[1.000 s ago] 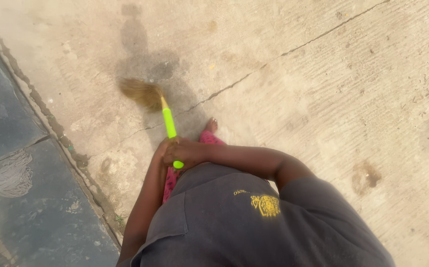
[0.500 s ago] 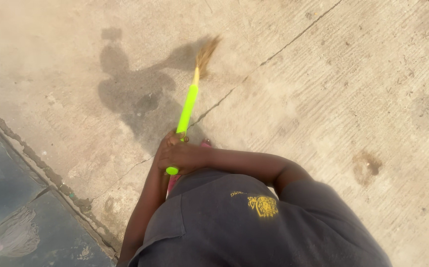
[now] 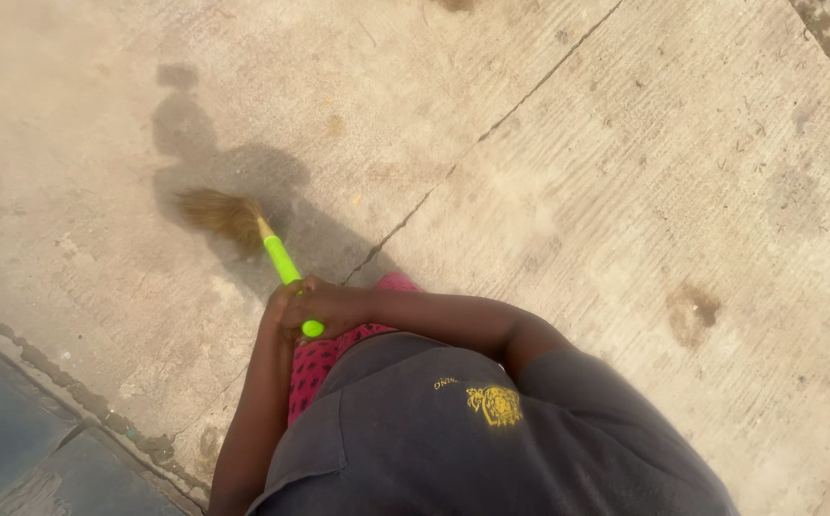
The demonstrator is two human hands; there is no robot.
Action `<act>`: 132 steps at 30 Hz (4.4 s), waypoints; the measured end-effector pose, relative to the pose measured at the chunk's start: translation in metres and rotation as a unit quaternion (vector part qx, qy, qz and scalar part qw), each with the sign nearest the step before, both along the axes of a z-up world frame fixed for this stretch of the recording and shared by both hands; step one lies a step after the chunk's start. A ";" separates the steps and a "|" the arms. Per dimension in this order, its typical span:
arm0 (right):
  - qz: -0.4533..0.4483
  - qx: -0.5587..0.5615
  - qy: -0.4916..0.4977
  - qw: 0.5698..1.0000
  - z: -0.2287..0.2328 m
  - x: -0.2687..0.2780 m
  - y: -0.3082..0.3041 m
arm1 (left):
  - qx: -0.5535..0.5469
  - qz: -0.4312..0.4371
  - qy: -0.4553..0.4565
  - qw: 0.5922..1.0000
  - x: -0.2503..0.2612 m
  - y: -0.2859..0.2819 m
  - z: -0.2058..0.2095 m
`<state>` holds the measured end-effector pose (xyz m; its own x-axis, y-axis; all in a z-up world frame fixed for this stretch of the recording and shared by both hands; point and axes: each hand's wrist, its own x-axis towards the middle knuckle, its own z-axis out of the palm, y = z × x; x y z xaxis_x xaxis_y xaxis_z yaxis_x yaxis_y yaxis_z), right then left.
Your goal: The person sweeps dirt and debris across a concrete patio by hand using a broom, pushing the materials toward a grassy area.
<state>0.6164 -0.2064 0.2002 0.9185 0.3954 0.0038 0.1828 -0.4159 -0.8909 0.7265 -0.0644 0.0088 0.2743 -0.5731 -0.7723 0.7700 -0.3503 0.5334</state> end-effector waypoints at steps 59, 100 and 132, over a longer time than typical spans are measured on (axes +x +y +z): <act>-0.124 0.025 -0.115 0.985 -0.008 0.249 -0.142 | -0.013 -0.024 -0.013 1.000 0.284 -0.166 0.010; -0.760 -0.195 -0.097 0.612 0.064 0.194 -0.374 | -0.293 -0.579 0.331 0.685 0.181 -0.606 0.076; -0.937 0.122 0.088 0.316 -0.074 0.191 -0.322 | -0.578 -0.809 -0.081 0.069 0.126 -0.660 0.203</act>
